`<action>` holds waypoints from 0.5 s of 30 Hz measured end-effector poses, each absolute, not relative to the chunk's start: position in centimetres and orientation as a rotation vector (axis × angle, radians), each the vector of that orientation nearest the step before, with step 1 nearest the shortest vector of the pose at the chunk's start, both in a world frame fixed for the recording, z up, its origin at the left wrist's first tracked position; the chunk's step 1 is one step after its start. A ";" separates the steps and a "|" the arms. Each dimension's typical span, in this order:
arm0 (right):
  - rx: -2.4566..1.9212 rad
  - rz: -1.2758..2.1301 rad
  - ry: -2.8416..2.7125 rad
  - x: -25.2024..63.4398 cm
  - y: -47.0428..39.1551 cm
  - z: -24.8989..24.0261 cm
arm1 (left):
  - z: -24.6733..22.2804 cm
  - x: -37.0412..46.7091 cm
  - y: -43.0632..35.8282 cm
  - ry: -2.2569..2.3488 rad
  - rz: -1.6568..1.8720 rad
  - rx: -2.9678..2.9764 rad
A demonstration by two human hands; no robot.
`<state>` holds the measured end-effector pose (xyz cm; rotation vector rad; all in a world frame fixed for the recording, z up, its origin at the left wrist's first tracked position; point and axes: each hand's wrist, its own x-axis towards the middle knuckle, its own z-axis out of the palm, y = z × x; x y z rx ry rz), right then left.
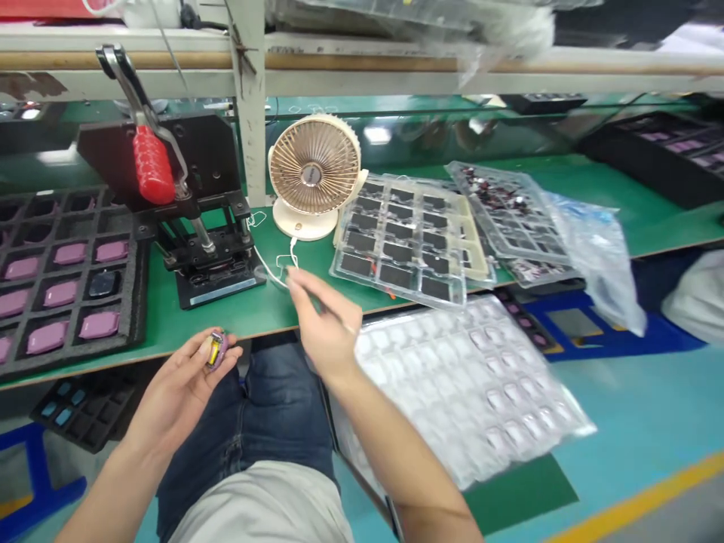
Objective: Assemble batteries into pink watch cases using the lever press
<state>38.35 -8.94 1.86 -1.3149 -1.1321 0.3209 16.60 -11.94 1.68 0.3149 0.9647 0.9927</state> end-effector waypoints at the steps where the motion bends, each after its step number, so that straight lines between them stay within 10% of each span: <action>1: -1.342 0.284 -1.174 39.2 -7.4 2.1 | 1.7 16.7 -12.1 0.951 0.985 0.322; 15: -1.475 0.336 -1.472 42.4 -7.8 3.2 | 2.0 16.0 -13.4 0.968 0.811 0.421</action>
